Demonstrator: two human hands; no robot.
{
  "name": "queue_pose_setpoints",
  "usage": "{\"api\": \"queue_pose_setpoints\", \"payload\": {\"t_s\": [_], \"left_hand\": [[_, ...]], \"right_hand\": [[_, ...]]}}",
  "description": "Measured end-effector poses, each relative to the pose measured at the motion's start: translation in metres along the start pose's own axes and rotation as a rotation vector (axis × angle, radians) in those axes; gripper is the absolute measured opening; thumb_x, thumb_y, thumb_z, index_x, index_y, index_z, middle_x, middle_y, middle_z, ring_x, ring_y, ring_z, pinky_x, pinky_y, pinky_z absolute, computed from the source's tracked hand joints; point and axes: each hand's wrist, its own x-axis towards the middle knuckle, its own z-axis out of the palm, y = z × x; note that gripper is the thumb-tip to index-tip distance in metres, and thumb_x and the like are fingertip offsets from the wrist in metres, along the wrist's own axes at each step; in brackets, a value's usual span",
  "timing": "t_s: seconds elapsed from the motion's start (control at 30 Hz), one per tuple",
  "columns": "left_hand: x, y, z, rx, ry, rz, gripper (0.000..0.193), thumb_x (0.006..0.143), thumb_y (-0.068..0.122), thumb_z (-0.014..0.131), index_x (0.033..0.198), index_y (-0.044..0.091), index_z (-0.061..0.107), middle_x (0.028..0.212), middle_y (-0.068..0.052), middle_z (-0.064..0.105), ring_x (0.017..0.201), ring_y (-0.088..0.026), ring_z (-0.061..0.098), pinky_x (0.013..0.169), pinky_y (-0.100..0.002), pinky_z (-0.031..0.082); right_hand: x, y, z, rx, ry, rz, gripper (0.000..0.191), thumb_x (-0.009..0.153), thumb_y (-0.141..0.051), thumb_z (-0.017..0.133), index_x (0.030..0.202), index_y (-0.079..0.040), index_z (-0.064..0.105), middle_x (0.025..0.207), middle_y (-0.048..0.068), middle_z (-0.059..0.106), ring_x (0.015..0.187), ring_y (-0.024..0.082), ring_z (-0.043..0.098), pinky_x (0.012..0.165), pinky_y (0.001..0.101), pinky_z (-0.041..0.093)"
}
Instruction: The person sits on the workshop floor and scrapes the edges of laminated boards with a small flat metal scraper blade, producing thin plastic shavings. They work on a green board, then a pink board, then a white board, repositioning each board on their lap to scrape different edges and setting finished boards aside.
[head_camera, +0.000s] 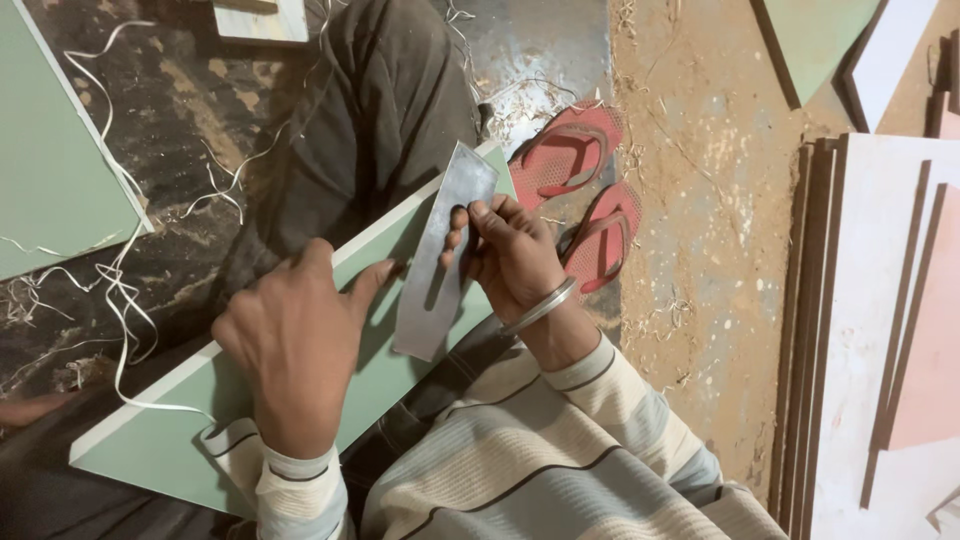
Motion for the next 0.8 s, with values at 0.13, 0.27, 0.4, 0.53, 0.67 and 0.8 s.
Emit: {"api": "queue_pose_setpoints", "payload": {"t_s": [0.13, 0.27, 0.4, 0.53, 0.67, 0.8], "left_hand": [[-0.003, -0.001, -0.010, -0.008, 0.066, 0.038, 0.054, 0.088, 0.064, 0.073, 0.078, 0.011, 0.063, 0.054, -0.006, 0.059, 0.042, -0.024, 0.054, 0.044, -0.040, 0.033], [-0.003, -0.002, -0.016, -0.036, 0.074, 0.022, 0.066, 0.081, 0.073, 0.072, 0.072, 0.009, 0.062, 0.052, -0.009, 0.058, 0.042, -0.030, 0.054, 0.043, -0.041, 0.033], [-0.002, -0.001, -0.013, -0.054, 0.061, 0.009, 0.065, 0.082, 0.072, 0.069, 0.071, 0.008, 0.062, 0.050, -0.010, 0.058, 0.041, -0.029, 0.054, 0.044, -0.042, 0.033], [0.003, -0.007, -0.001, -0.087, -0.005, -0.019, 0.066, 0.083, 0.073, 0.068, 0.074, 0.008, 0.063, 0.054, -0.010, 0.061, 0.045, -0.031, 0.058, 0.049, -0.047, 0.039], [0.019, -0.024, 0.020, -0.205, 0.068, 0.081, 0.050, 0.097, 0.059, 0.065, 0.091, 0.010, 0.070, 0.073, -0.013, 0.070, 0.067, -0.033, 0.066, 0.065, -0.050, 0.047], [0.013, -0.052, 0.044, -0.370, 0.238, 0.132, 0.033, 0.105, 0.042, 0.060, 0.106, 0.012, 0.075, 0.097, -0.010, 0.076, 0.090, -0.034, 0.067, 0.083, -0.050, 0.049]], "right_hand": [[0.027, -0.009, -0.032, 0.041, 0.032, -0.122, 0.009, 0.102, -0.007, 0.052, 0.102, -0.001, 0.057, 0.091, 0.014, 0.069, 0.080, 0.025, 0.069, 0.071, 0.0347, 0.060], [0.030, -0.056, -0.086, 0.416, 0.172, -0.185, 0.013, 0.104, -0.004, 0.052, 0.112, 0.002, 0.060, 0.100, 0.012, 0.066, 0.091, 0.022, 0.066, 0.082, 0.0280, 0.059], [0.005, -0.053, -0.088, 0.402, 0.130, -0.191, 0.011, 0.109, -0.008, 0.052, 0.114, 0.000, 0.058, 0.102, 0.006, 0.062, 0.089, 0.017, 0.063, 0.083, 0.0287, 0.056], [-0.006, -0.048, -0.059, 0.003, 0.052, -0.234, 0.008, 0.106, -0.016, 0.060, 0.111, -0.010, 0.058, 0.091, 0.003, 0.059, 0.077, 0.016, 0.058, 0.065, 0.0310, 0.050], [0.005, -0.064, -0.050, -0.899, 0.035, -0.630, 0.029, 0.106, -0.021, 0.068, 0.128, -0.005, 0.059, 0.106, 0.004, 0.059, 0.093, 0.015, 0.059, 0.079, 0.0303, 0.050], [0.026, -0.065, -0.073, -1.219, -0.015, -0.335, 0.038, 0.095, -0.028, 0.077, 0.120, -0.003, 0.063, 0.096, 0.003, 0.070, 0.085, 0.013, 0.062, 0.074, 0.0291, 0.053]]}}
